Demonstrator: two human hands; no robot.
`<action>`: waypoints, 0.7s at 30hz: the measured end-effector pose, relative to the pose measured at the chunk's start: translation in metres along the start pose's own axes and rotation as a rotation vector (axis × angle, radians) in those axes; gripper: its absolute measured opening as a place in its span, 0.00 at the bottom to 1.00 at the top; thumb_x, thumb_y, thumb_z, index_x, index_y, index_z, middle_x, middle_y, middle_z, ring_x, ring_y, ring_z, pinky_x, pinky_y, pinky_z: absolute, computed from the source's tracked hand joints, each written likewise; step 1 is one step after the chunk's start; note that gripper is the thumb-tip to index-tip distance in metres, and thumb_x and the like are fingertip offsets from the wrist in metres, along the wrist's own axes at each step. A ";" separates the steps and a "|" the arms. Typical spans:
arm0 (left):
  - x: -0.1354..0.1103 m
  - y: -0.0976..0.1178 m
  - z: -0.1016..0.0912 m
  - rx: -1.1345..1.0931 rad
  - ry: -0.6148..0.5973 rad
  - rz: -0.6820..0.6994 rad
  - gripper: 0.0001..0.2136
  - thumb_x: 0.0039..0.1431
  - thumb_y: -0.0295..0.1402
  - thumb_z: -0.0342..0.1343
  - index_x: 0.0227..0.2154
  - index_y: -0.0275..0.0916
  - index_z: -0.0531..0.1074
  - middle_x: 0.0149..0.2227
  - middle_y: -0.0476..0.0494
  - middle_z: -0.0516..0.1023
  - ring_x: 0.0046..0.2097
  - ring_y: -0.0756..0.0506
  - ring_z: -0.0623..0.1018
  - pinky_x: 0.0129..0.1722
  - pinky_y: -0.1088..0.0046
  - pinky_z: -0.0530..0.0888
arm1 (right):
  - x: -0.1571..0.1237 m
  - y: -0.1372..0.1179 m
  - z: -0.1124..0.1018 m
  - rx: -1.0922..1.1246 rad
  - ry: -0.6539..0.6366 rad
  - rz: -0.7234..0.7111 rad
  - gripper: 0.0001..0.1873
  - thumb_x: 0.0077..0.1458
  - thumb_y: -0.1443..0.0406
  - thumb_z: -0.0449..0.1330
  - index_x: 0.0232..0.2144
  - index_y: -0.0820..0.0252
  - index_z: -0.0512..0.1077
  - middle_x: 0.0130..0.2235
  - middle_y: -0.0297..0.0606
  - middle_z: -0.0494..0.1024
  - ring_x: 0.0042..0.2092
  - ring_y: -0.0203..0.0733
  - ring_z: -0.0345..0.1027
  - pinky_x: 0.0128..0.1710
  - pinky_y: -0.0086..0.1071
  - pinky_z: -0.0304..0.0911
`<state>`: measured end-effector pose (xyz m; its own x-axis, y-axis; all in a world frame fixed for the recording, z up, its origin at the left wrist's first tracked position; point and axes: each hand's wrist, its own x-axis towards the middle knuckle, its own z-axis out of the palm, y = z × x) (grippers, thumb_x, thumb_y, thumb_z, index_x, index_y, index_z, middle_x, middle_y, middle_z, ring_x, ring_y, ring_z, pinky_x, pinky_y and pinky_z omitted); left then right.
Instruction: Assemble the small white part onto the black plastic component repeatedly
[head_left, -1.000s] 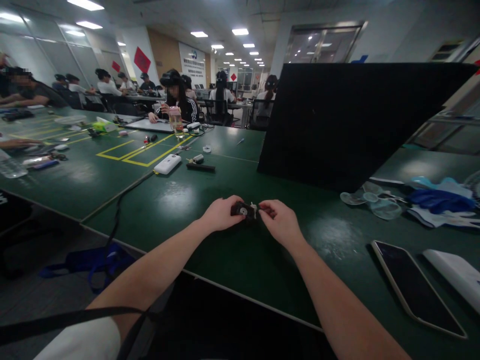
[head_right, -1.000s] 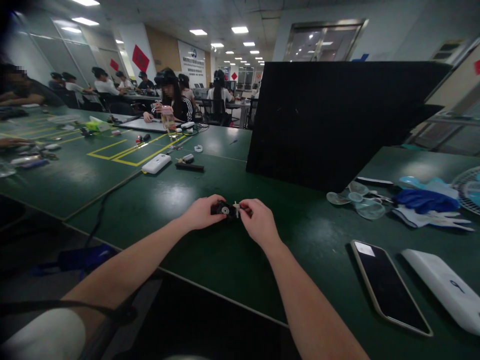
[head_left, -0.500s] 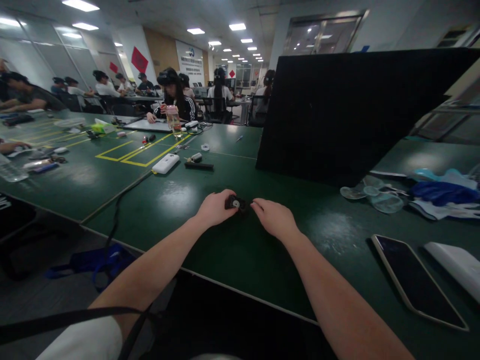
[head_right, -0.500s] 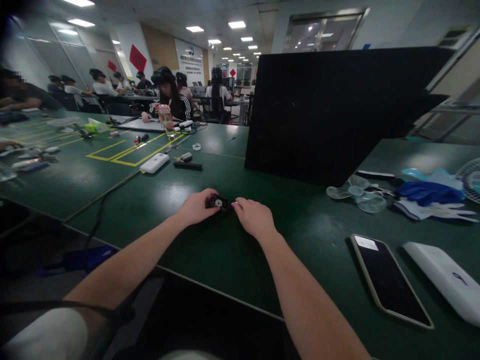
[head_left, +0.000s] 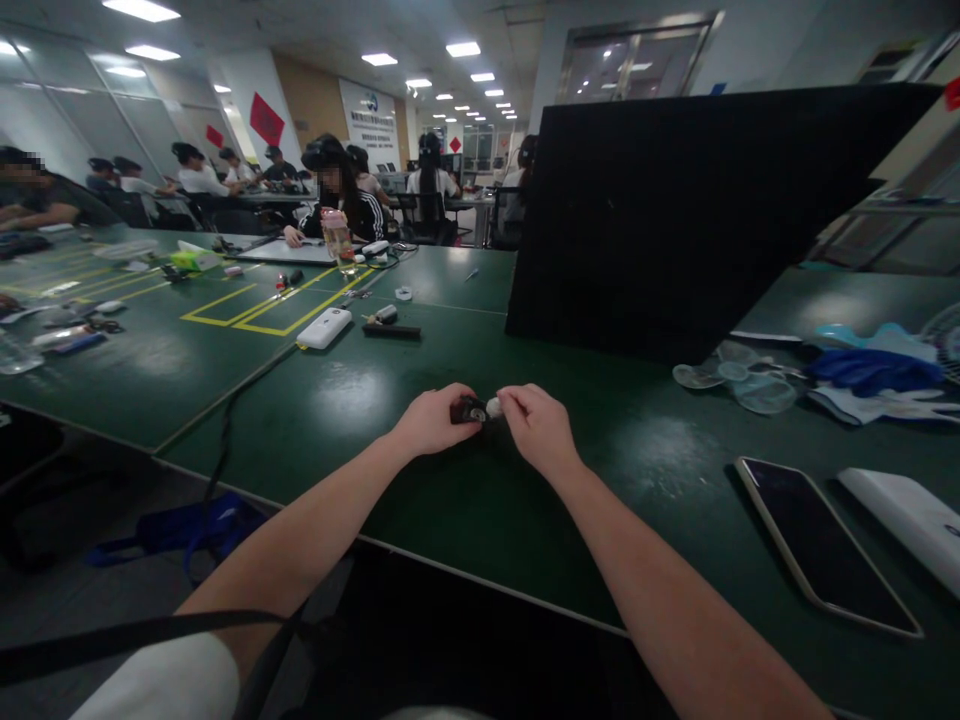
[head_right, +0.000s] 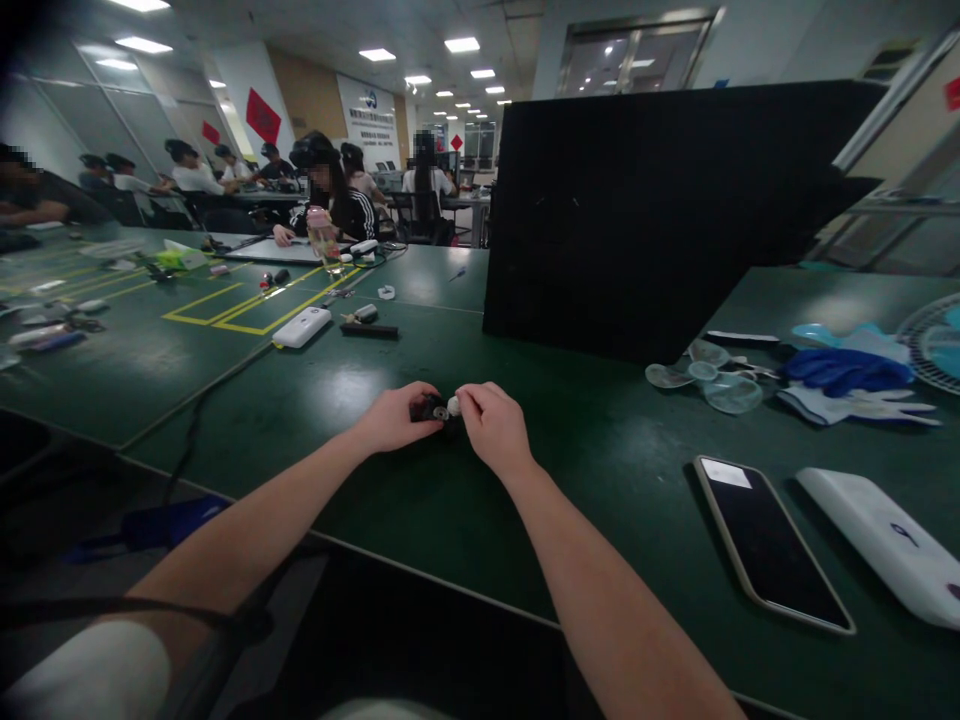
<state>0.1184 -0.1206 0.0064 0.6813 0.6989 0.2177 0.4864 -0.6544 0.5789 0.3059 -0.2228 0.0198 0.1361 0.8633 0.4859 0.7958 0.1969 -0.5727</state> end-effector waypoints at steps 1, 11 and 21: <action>0.000 0.000 0.000 -0.008 0.000 -0.001 0.21 0.52 0.43 0.64 0.49 0.46 0.71 0.40 0.47 0.81 0.41 0.43 0.81 0.43 0.65 0.77 | 0.000 0.000 0.000 -0.012 -0.001 -0.019 0.15 0.68 0.59 0.51 0.40 0.57 0.76 0.39 0.39 0.78 0.38 0.41 0.71 0.37 0.35 0.67; 0.002 -0.005 0.002 -0.103 0.013 -0.038 0.21 0.51 0.43 0.64 0.48 0.46 0.73 0.41 0.46 0.82 0.40 0.43 0.81 0.42 0.65 0.77 | -0.004 0.003 -0.006 -0.080 -0.167 -0.007 0.14 0.67 0.59 0.52 0.39 0.54 0.77 0.36 0.36 0.78 0.34 0.39 0.70 0.31 0.33 0.64; 0.001 0.000 -0.002 -0.137 -0.046 -0.035 0.22 0.51 0.40 0.65 0.50 0.46 0.72 0.43 0.46 0.82 0.44 0.43 0.82 0.46 0.64 0.78 | -0.004 0.000 -0.007 -0.149 -0.216 0.163 0.23 0.64 0.49 0.53 0.26 0.57 0.74 0.25 0.35 0.75 0.25 0.37 0.66 0.25 0.31 0.56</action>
<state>0.1178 -0.1192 0.0076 0.6913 0.7044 0.1612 0.4332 -0.5825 0.6878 0.3094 -0.2294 0.0220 0.1534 0.9598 0.2348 0.8538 -0.0092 -0.5205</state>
